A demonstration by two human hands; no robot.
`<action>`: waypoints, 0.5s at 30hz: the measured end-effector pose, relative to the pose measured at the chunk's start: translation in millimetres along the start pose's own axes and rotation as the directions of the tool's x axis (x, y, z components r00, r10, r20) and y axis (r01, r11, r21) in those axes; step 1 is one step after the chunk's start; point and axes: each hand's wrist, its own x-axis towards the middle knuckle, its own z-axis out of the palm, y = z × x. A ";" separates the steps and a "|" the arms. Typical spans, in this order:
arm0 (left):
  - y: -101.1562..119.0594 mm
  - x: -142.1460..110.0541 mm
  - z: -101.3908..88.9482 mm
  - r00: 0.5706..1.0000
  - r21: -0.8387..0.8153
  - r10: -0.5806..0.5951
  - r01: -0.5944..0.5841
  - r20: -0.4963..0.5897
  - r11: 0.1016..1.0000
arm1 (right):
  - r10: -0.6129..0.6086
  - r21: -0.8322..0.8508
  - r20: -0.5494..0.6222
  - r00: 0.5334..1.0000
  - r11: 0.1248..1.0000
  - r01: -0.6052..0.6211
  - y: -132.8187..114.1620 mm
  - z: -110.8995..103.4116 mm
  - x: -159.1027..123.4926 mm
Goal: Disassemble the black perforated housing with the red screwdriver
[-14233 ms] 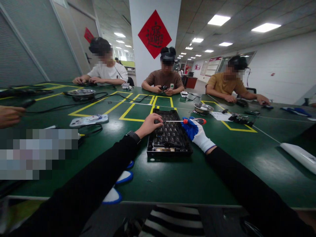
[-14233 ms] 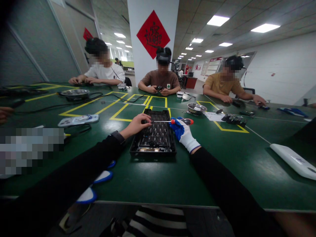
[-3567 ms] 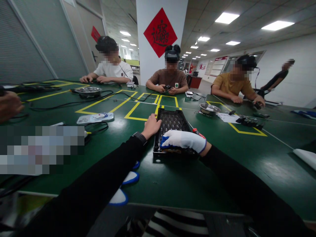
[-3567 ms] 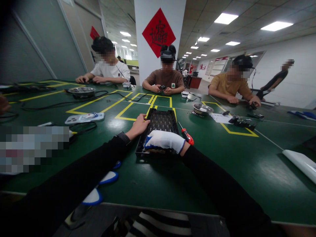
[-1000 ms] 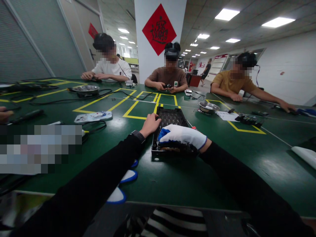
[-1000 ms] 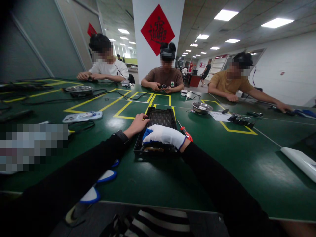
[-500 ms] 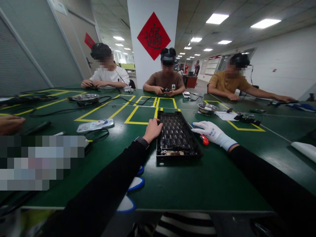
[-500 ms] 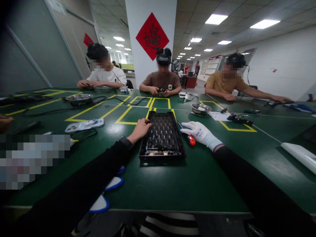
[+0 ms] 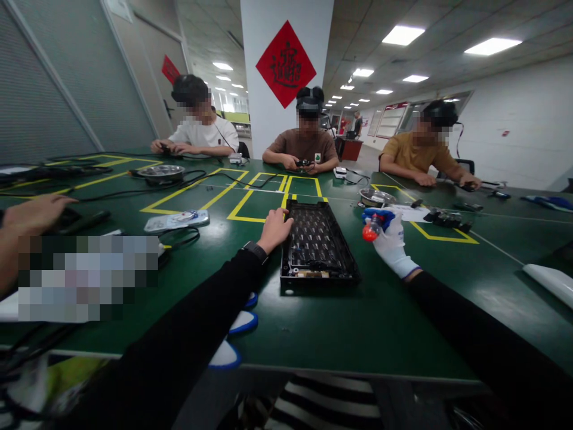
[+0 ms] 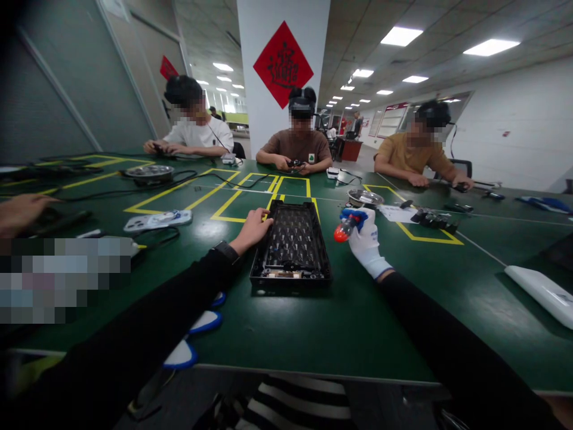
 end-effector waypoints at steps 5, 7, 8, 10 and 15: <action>33.7 9.6 -18.9 0.991 -0.076 0.133 -0.135 -0.034 0.988 | 0.254 0.416 0.118 0.960 0.865 -0.280 -69.7 32.8 9.8; 49.6 1.5 -28.8 0.968 -0.184 0.247 -0.236 0.043 0.954 | 0.317 0.516 0.219 0.923 0.765 -0.385 -91.3 47.5 10.6; 56.1 -6.3 -33.5 0.955 -0.255 0.286 -0.257 0.083 0.932 | 0.340 0.540 0.271 0.901 0.721 -0.434 -99.9 55.0 9.6; 63.9 -26.8 -40.7 0.923 -0.378 0.348 -0.267 0.162 0.886 | 0.369 0.549 0.391 0.843 0.642 -0.536 -113.1 68.6 5.5; 60.0 -68.4 -46.8 0.844 -0.443 0.459 -0.311 0.279 0.841 | 0.317 0.523 0.489 0.813 0.639 -0.564 -128.1 83.9 -8.0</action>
